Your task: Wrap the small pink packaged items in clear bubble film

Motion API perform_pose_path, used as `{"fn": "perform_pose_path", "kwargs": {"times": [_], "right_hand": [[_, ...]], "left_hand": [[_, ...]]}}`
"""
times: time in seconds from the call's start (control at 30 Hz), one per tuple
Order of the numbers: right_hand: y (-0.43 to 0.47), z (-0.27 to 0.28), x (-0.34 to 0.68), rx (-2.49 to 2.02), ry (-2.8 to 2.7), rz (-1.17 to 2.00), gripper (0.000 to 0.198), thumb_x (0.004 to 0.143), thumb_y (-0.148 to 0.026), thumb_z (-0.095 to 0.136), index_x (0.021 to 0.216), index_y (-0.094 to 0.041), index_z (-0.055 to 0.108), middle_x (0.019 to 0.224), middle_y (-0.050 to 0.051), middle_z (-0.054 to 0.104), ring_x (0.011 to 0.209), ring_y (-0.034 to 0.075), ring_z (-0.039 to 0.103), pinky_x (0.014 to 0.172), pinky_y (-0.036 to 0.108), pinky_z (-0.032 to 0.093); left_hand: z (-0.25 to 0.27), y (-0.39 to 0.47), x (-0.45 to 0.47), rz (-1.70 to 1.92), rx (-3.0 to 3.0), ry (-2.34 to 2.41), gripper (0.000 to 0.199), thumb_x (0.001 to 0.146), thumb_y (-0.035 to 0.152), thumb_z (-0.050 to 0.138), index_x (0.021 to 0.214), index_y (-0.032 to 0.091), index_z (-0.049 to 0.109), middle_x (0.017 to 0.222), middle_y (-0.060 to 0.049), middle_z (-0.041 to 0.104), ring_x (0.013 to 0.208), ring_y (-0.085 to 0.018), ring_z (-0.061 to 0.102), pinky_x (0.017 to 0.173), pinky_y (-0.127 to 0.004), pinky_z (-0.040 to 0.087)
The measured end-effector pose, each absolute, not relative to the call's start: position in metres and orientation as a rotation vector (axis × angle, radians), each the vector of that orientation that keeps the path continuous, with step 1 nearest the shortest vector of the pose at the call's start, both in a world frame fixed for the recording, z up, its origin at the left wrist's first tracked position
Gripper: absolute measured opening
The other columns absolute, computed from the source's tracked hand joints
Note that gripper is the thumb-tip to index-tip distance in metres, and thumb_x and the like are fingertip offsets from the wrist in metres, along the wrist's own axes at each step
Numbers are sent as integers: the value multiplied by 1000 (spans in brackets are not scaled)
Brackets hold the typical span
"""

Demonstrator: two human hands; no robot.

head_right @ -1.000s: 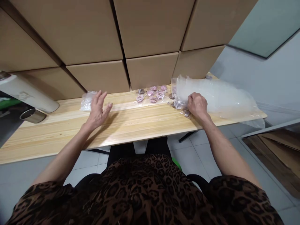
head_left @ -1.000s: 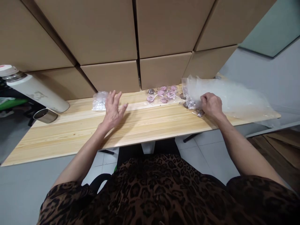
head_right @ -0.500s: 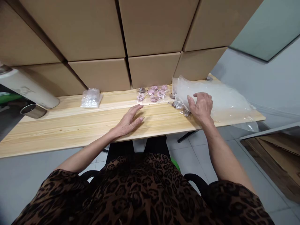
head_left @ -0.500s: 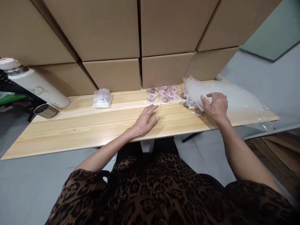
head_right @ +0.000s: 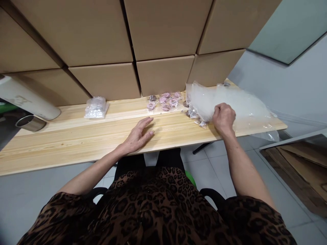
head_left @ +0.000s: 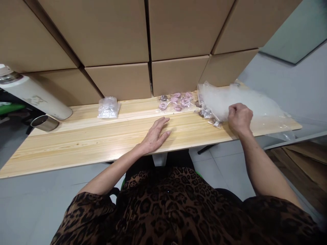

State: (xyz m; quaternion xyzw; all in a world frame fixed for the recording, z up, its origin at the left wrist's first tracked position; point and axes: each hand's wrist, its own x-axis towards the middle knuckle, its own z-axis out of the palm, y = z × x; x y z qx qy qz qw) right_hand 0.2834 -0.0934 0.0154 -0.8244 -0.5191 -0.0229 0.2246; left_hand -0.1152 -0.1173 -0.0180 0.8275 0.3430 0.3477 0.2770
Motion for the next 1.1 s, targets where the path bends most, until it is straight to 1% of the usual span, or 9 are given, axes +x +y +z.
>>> {"fn": "perform_pose_path", "kwargs": {"times": [0.23,0.4,0.53,0.63,0.73,0.8,0.93,1.03,1.1], "right_hand": [[-145,52,230,-1514,-1538,-306,25,105,-41,52,99,-21,67,102,18,75,99,31,72,92,47,56],[-178,34,131,-1020,-2023,173,16,104,-31,59,97,-32,74,98,7,79,95,28,75,85,49,63],[-177,19,99,-990,-2054,322,16,102,-44,63,109,-38,76,111,5,78,110,33,74,99,62,62],[-157,24,114,-1238,-1704,64,45,95,-61,66,133,-37,68,139,10,69,140,37,61,117,69,50],[-131,28,137,-1339,-1440,223,80,83,-66,76,152,-32,53,161,14,54,152,37,51,119,65,47],[-120,26,145,-1334,-1323,656,90,73,-67,85,149,-29,54,156,16,59,144,37,59,114,60,52],[-122,23,139,-1226,-1127,1487,69,65,-60,96,121,-29,72,110,9,78,99,26,74,83,40,62],[-134,29,130,-1139,-1142,1625,48,60,-52,101,92,-25,78,65,-3,60,55,11,50,51,25,47],[-138,34,127,-1103,-1148,1530,40,61,-48,102,80,-24,76,62,-4,55,52,9,45,48,23,44]], "left_hand": [[0,-128,-99,919,1701,821,79,97,68,68,161,26,50,170,-20,49,159,-38,49,134,-64,37],[8,-139,-74,969,1113,591,110,80,70,87,169,32,36,172,-18,49,156,-39,54,130,-62,42],[7,-146,-76,1163,844,644,81,87,47,81,159,25,50,163,-15,61,143,-35,67,128,-61,46],[7,-155,-100,1185,770,647,69,89,41,75,153,23,55,158,-15,66,136,-36,72,125,-63,49],[9,-168,-127,1127,797,622,66,90,45,76,151,26,57,157,-14,67,132,-38,74,121,-65,52],[10,-176,-138,1089,823,596,66,88,48,78,148,28,59,151,-13,71,125,-37,78,117,-65,56],[7,-180,-143,1020,804,534,69,79,51,84,141,26,64,136,-14,79,101,-34,84,102,-61,63],[3,-178,-141,1028,763,566,77,74,48,89,143,21,66,126,-15,82,96,-32,83,94,-51,65],[0,-176,-140,1096,729,626,78,71,43,92,142,20,67,116,-12,84,90,-27,82,89,-44,64]]}}
